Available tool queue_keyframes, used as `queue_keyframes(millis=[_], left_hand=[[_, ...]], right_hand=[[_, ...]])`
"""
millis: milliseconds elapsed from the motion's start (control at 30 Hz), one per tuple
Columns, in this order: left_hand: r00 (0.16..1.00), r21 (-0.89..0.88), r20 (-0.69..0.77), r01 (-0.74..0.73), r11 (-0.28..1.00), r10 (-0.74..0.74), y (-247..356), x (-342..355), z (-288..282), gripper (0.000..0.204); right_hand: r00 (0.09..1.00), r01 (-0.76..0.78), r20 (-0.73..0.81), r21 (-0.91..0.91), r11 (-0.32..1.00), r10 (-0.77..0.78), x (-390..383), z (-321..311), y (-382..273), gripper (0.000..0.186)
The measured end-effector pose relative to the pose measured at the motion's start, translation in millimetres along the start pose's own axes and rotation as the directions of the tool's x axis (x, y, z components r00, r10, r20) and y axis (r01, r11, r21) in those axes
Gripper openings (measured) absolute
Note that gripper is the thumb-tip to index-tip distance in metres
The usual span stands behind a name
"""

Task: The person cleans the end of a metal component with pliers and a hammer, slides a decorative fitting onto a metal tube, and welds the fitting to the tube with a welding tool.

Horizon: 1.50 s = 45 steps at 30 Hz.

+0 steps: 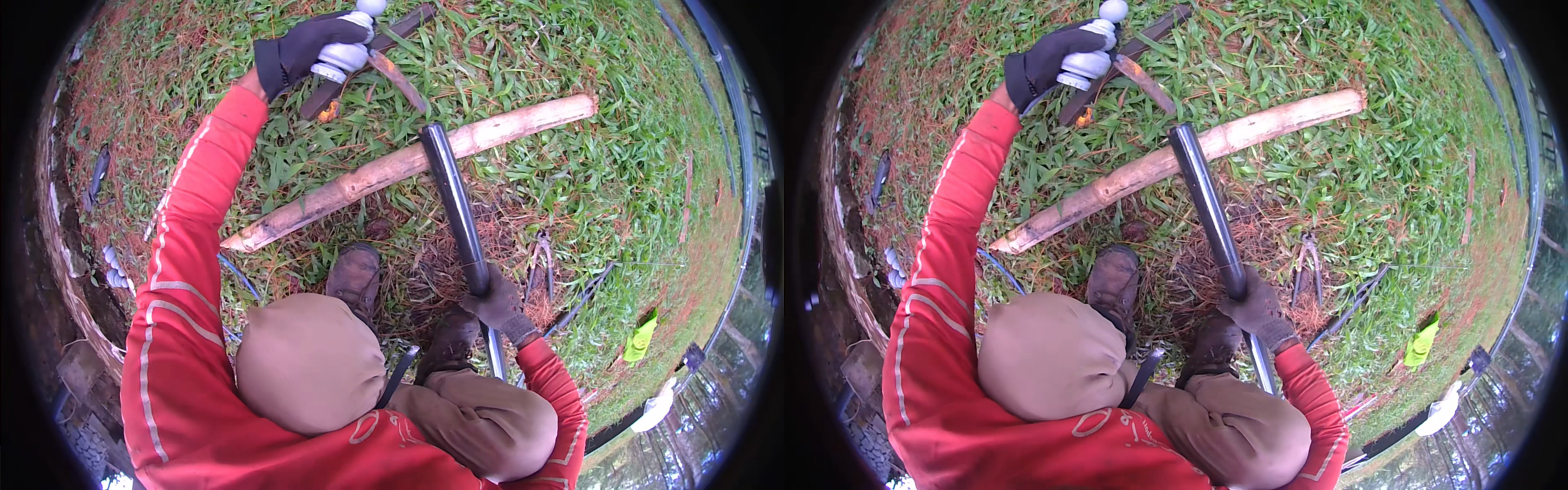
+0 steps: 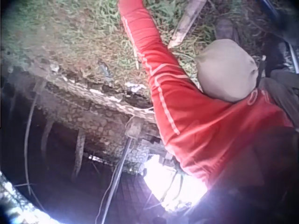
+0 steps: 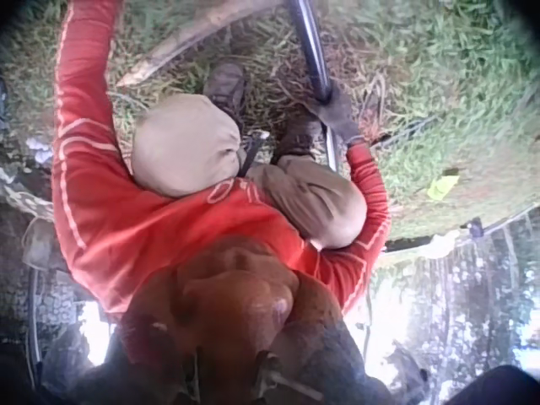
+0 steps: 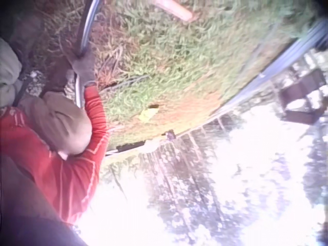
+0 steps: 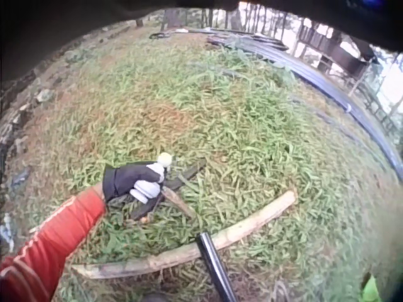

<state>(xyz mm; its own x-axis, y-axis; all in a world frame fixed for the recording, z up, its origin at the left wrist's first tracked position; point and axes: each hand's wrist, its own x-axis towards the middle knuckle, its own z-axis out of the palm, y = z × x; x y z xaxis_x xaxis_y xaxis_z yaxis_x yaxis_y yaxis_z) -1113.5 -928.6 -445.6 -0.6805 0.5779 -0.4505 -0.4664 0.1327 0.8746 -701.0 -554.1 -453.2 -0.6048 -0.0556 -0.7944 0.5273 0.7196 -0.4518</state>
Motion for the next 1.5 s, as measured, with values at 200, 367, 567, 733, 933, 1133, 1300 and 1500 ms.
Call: queue_keyframes(millis=[200,367,567,733,933,1133,1300,1500], left_hand=[[0.971,0.524,-0.131,-0.103,0.846,0.199,4,-49,-34,0.057],[0.725,0.134,-0.464,-0.511,0.849,0.509,-57,-48,5,0.037],[0.961,-0.718,-0.265,-0.253,0.648,0.082,-79,3,86,0.030],[0.986,-0.828,-0.131,-0.166,0.536,0.102,-103,33,127,0.039],[0.947,-0.673,-0.263,-0.319,0.667,0.186,-96,41,152,0.033],[0.972,-0.696,-0.206,-0.225,0.682,0.111,-92,35,148,0.036],[0.995,-0.856,-0.100,-0.097,0.508,0.020,-105,38,136,0.020],[0.972,-0.798,-0.233,-0.203,0.567,0.019,-106,34,150,0.036]], right_hand=[[0.999,-0.020,0.031,-0.038,0.999,0.021,10,-6,-3,0.063],[0.996,-0.032,-0.080,-0.001,0.999,0.032,13,10,-11,0.062],[0.990,0.021,-0.142,0.095,0.995,-0.007,-5,17,0,0.070],[0.961,0.176,-0.242,0.155,0.972,-0.135,-18,11,-5,0.073],[0.966,0.096,-0.246,0.030,0.995,-0.086,-25,8,-13,0.063],[0.966,0.105,-0.243,0.075,0.992,-0.084,-22,12,-3,0.062],[0.969,0.100,-0.231,0.032,0.994,-0.090,-20,9,-10,0.057],[0.977,0.076,-0.203,0.058,0.995,-0.063,-18,8,-11,0.065]])
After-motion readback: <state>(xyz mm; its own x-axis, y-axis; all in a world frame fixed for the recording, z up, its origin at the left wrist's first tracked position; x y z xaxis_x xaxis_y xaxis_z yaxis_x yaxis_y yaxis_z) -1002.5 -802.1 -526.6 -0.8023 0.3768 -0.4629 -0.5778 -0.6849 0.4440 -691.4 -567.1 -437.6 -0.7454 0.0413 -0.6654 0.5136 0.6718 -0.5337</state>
